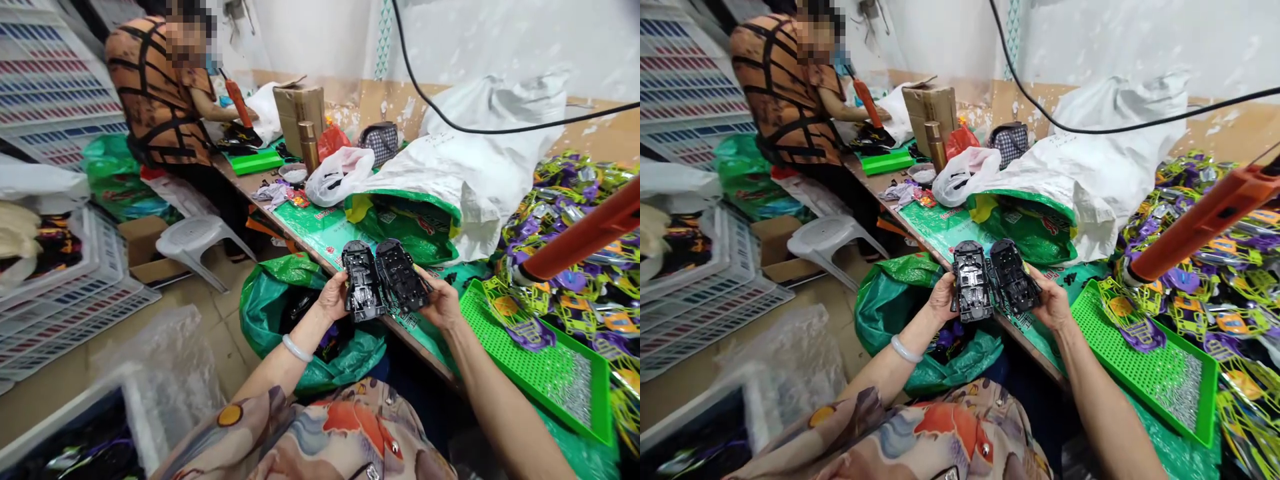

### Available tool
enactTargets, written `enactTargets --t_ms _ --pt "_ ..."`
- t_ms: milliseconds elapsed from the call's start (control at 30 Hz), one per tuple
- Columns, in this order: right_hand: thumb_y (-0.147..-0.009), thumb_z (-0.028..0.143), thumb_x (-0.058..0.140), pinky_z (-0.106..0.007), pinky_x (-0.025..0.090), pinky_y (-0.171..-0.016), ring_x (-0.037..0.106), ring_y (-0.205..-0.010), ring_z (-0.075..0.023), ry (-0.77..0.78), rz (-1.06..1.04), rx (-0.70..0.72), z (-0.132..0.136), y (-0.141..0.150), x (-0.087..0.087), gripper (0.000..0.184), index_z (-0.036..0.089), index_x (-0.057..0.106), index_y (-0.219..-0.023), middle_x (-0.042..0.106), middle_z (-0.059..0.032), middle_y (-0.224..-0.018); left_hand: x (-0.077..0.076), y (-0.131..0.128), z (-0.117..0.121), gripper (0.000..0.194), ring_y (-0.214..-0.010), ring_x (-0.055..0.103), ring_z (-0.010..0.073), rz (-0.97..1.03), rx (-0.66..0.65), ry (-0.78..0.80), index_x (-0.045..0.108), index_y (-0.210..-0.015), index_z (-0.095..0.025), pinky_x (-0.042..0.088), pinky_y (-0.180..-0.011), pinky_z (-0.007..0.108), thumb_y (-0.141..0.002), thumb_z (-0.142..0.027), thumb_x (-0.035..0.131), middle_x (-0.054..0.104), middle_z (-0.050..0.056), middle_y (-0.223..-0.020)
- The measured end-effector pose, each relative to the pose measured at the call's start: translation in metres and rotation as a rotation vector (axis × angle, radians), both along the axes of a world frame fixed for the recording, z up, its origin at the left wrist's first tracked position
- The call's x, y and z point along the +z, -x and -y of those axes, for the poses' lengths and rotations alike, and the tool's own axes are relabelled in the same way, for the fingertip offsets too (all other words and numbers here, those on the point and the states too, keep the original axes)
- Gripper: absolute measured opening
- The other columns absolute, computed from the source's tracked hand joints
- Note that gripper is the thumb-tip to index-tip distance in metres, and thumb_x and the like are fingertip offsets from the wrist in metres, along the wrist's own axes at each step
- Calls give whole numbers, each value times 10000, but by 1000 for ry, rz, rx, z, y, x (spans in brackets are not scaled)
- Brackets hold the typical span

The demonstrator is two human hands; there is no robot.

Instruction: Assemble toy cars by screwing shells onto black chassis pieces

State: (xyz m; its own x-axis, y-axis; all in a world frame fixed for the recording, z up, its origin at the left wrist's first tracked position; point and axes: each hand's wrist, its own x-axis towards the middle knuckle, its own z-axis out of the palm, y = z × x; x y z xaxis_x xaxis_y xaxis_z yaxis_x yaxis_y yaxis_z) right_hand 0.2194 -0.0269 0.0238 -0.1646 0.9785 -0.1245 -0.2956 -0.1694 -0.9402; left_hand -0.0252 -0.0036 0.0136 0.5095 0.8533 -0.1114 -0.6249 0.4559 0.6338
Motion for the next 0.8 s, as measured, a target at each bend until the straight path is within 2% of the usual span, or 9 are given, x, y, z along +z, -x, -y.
enactTargets --t_ms 133,233,500,800 --pt "-700 369 450 -456 520 -938 636 -1142 -291 51 -88 -11 4 3 9 729 148 503 -1393 608 -87 -1353 -3 0 2 591 -1067 664 365 -39 12 -4 668 -1057 -158 487 -963 519 -591 -496 801 756 101 -975" --pt "-695 383 435 -463 518 -937 636 -1138 -299 39 -61 -37 7 3 13 762 126 484 -1411 613 -100 -1342 -4 2 3 610 -1068 663 363 -77 38 0 666 -1068 -163 484 -968 524 -599 -534 786 752 106 -997" --pt "-720 414 430 -464 510 -949 633 -1144 -300 34 -44 -1 7 6 6 768 142 461 -1437 641 -98 -1302 -7 11 7 577 -1090 655 346 -171 64 -5 657 -1081 -166 482 -978 516 -664 -560 726 747 106 -998" --pt "-718 393 429 -450 526 -924 641 -1127 -289 39 -52 17 8 9 9 753 137 459 -1425 607 -100 -1349 -10 11 10 518 -1048 673 331 -158 72 35 674 -1028 -164 486 -971 500 -671 -536 728 755 95 -973"
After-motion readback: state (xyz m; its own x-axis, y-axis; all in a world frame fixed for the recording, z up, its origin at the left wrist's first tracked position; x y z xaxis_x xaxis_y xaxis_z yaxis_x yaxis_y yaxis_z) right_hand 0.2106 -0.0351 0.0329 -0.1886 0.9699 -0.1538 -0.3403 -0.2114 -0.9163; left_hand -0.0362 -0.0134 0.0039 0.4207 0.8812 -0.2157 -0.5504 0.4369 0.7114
